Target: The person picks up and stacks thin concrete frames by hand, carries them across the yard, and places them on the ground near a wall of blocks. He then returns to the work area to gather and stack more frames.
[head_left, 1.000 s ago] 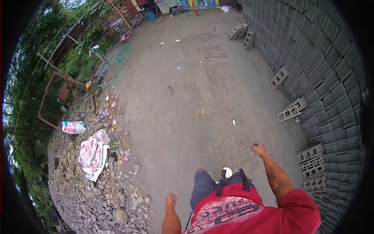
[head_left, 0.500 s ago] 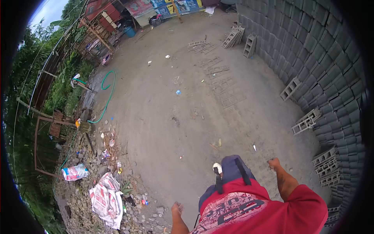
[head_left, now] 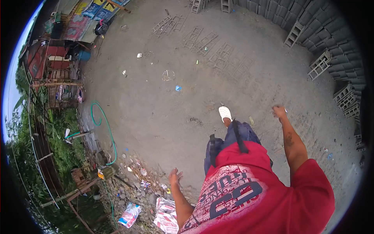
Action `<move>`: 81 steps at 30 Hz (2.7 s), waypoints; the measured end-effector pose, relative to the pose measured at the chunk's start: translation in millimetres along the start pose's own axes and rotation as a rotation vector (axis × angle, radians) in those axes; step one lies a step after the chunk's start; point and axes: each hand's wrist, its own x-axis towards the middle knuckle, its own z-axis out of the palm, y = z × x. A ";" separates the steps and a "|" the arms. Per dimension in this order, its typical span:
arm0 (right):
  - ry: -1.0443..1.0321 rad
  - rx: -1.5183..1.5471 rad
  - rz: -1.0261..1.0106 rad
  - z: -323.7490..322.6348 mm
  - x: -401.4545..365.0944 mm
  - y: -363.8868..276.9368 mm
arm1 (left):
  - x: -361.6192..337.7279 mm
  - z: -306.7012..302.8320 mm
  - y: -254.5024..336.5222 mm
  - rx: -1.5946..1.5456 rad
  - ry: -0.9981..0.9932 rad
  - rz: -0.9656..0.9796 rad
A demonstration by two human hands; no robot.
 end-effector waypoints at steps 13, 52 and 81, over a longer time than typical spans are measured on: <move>0.297 0.418 0.075 232.4 -126.4 -173.7 | 334.5 -52.2 336.8 0.411 -0.215 -0.167; 0.403 -0.843 0.531 553.5 559.6 -17.5 | 727.6 907.3 773.8 1.594 -1.220 1.236; 0.372 -1.180 -0.024 587.3 561.8 -91.9 | 897.0 832.8 823.9 1.367 -1.102 1.470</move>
